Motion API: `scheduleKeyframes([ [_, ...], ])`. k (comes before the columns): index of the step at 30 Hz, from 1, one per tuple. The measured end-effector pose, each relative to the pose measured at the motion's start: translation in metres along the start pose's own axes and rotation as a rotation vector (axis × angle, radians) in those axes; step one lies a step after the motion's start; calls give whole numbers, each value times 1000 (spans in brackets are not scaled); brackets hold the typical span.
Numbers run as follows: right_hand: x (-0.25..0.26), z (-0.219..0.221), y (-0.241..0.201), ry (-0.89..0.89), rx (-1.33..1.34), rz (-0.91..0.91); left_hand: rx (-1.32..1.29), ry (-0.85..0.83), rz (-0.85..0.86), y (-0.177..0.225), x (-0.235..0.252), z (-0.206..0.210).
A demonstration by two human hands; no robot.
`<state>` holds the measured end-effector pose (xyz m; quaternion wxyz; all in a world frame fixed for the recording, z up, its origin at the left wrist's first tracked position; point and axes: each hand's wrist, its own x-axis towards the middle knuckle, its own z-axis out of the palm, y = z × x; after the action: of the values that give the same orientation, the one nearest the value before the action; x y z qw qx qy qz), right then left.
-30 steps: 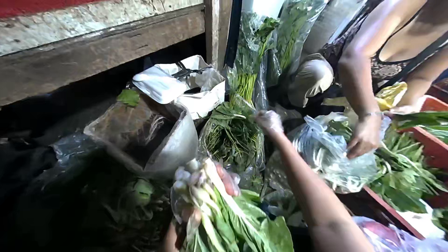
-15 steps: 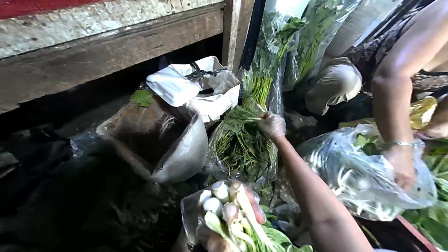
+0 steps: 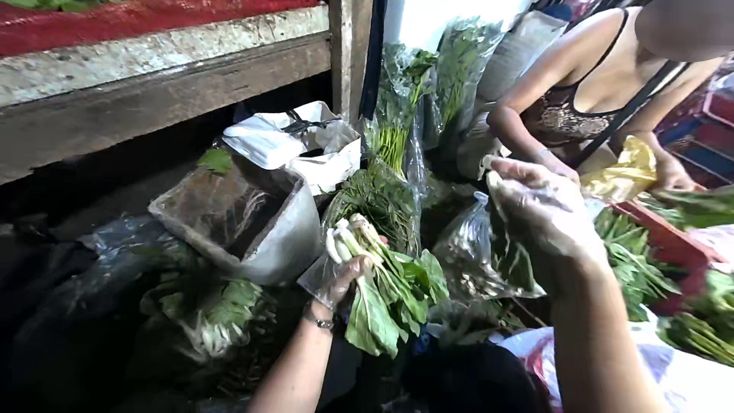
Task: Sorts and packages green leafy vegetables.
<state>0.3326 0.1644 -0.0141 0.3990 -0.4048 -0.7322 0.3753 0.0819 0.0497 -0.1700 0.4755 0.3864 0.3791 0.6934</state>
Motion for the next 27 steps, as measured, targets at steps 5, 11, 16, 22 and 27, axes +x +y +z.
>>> scheduleKeyframes([
  [5,-67,64,-15,-53,-70,-280,94,93,-46,3,-11,24],
  [11,-69,125,23,161,-135,-392,219,29,-131,5,-14,32],
  [16,-69,140,37,355,-52,-402,350,-21,20,-2,-17,27],
  [22,-75,137,22,265,-203,-335,250,55,-194,5,-7,35],
  [27,-85,126,-10,23,-404,-292,226,63,-256,3,-7,30],
])
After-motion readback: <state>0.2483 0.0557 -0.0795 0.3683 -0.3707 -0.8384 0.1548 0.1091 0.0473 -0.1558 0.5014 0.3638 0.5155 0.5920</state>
